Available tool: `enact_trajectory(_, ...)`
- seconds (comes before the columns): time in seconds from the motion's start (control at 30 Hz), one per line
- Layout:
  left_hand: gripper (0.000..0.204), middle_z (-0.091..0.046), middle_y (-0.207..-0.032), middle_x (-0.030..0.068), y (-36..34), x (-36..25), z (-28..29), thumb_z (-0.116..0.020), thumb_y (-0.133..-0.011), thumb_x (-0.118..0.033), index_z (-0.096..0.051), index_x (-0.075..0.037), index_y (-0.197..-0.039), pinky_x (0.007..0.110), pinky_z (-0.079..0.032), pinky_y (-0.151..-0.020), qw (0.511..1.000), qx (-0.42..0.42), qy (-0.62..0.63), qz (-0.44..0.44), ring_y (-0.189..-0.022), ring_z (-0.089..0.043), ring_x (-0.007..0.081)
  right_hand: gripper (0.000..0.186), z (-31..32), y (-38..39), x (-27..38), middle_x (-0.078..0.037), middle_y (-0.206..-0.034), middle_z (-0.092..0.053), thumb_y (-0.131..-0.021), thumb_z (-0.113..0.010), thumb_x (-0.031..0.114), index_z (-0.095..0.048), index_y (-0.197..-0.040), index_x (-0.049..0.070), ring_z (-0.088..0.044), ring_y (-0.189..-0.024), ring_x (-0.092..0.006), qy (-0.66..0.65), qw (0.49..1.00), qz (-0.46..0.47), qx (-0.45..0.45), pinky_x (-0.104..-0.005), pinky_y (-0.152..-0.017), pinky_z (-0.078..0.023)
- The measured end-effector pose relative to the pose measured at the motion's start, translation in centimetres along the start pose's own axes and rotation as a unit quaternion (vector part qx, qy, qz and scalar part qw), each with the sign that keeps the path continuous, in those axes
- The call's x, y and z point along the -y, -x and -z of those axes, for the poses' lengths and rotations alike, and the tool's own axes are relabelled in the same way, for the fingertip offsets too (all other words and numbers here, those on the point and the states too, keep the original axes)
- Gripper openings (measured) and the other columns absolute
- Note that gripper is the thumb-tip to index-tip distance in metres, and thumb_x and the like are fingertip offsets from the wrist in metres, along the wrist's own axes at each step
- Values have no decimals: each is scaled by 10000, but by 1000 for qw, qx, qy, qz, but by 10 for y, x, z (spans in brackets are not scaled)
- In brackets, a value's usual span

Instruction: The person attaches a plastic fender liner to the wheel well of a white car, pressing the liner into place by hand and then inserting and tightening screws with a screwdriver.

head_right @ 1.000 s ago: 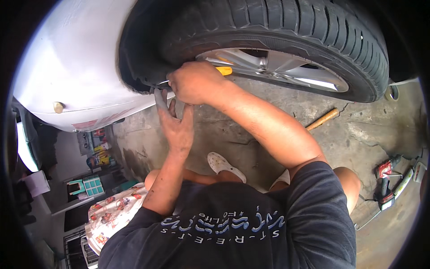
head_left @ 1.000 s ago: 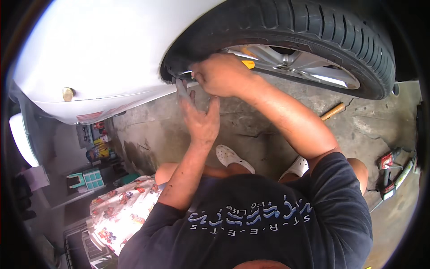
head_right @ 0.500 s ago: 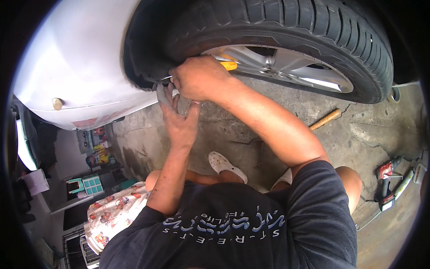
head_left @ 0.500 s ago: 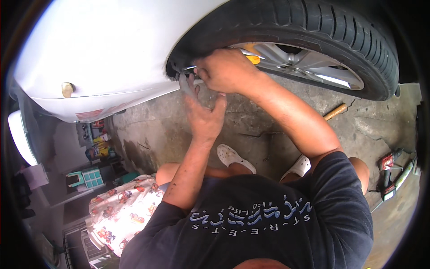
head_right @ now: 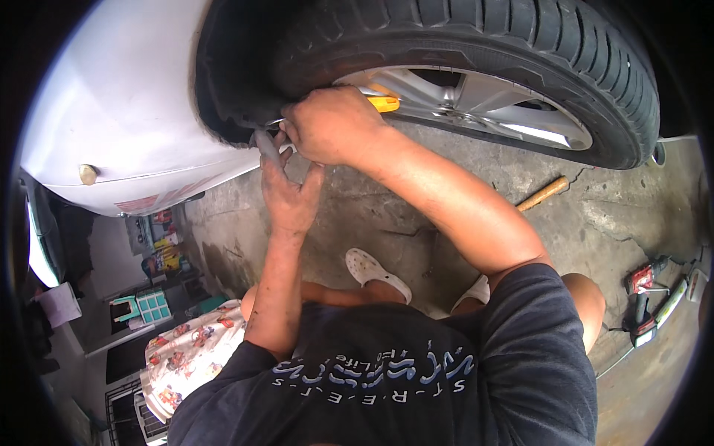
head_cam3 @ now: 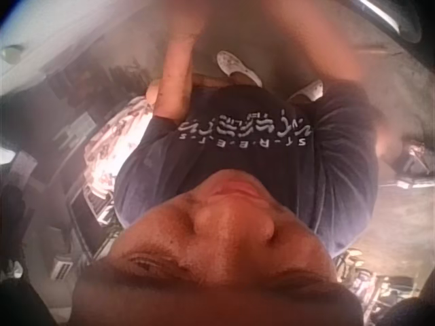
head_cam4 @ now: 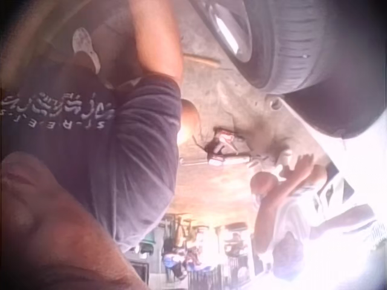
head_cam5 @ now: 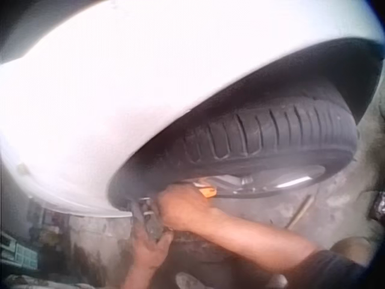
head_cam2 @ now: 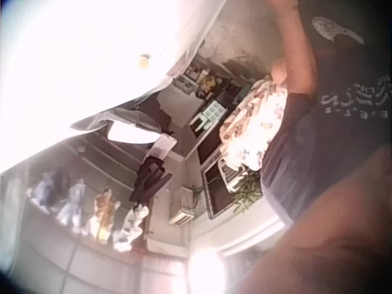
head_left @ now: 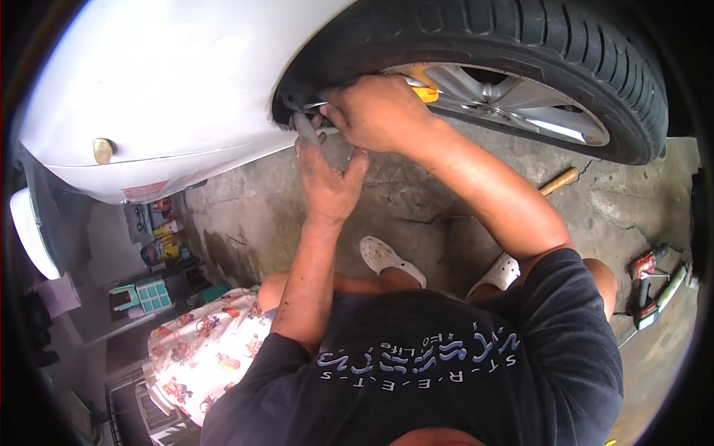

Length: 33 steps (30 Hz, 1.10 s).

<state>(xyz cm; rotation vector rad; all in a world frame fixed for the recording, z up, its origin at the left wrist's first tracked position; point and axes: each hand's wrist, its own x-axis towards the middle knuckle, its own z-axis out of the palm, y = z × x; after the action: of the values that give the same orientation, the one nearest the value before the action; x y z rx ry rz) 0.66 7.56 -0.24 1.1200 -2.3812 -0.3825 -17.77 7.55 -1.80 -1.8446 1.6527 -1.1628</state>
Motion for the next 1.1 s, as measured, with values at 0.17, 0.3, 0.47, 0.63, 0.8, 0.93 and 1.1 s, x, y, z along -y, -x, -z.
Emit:
enact_trajectory(0.17,1069,-545,-1479,314,-3,-6,1,-848,-841,-162,-207,128,-1646,509,-501,-1095,1000,8,2,7,-1366,-555,443,269,1,-1,-2,-162,-835,-761,-1030,-576,319,-792,-1022,159,-744,-855,-410,-14,1000,-15,6,-558,-795,-582)
enact_trajectory(0.3,1071,-552,-1475,317,-2,-1,2,-845,-844,-157,-195,130,-1646,512,-504,-1098,1000,10,-15,5,-1384,-559,444,276,1,-2,-3,-171,-839,-759,-1031,-576,322,-793,-1017,153,-741,-860,-418,-28,999,-19,17,-565,-805,-577)
enact_trajectory(0.47,1049,-566,-1473,324,-17,-20,7,-814,-860,-126,-160,137,-1637,461,-562,-1026,998,19,62,13,-1282,-671,419,292,-3,-1,-5,-181,-834,-755,-1031,-582,329,-792,-1006,128,-738,-864,-426,-25,1000,-15,4,-564,-804,-576)
enact_trajectory(0.63,937,-597,-1449,320,-18,-34,16,-755,-904,-92,-175,134,-1604,412,-614,-915,994,32,48,93,-1139,-765,372,311,1,-1,1,-187,-836,-757,-1032,-590,342,-799,-994,116,-741,-854,-423,-25,1000,-1,4,-563,-786,-580)
enact_trajectory(0.8,1000,-503,-1556,236,-24,-42,12,-725,-944,19,-42,23,-1675,331,-593,-970,981,67,68,170,-1250,-666,244,309,1,-1,-3,-179,-836,-762,-1029,-601,346,-806,-989,118,-749,-835,-413,-32,999,2,-3,-553,-771,-587)
enact_trajectory(0.93,997,-488,-1528,192,-23,-33,1,-709,-938,62,-44,-12,-1677,311,-588,-956,986,50,107,117,-1283,-631,236,295,-2,-2,-7,-164,-831,-766,-1023,-613,338,-810,-991,120,-756,-826,-402,-40,999,18,-13,-549,-771,-592)
enact_trajectory(1.1,982,-514,-1493,174,-19,-26,-1,-701,-933,86,-68,-28,-1675,311,-584,-943,984,29,157,72,-1207,-654,198,284,-1,1,-6,-156,-838,-769,-1015,-625,337,-806,-978,121,-761,-819,-386,-25,999,26,-8,-540,-743,-600)
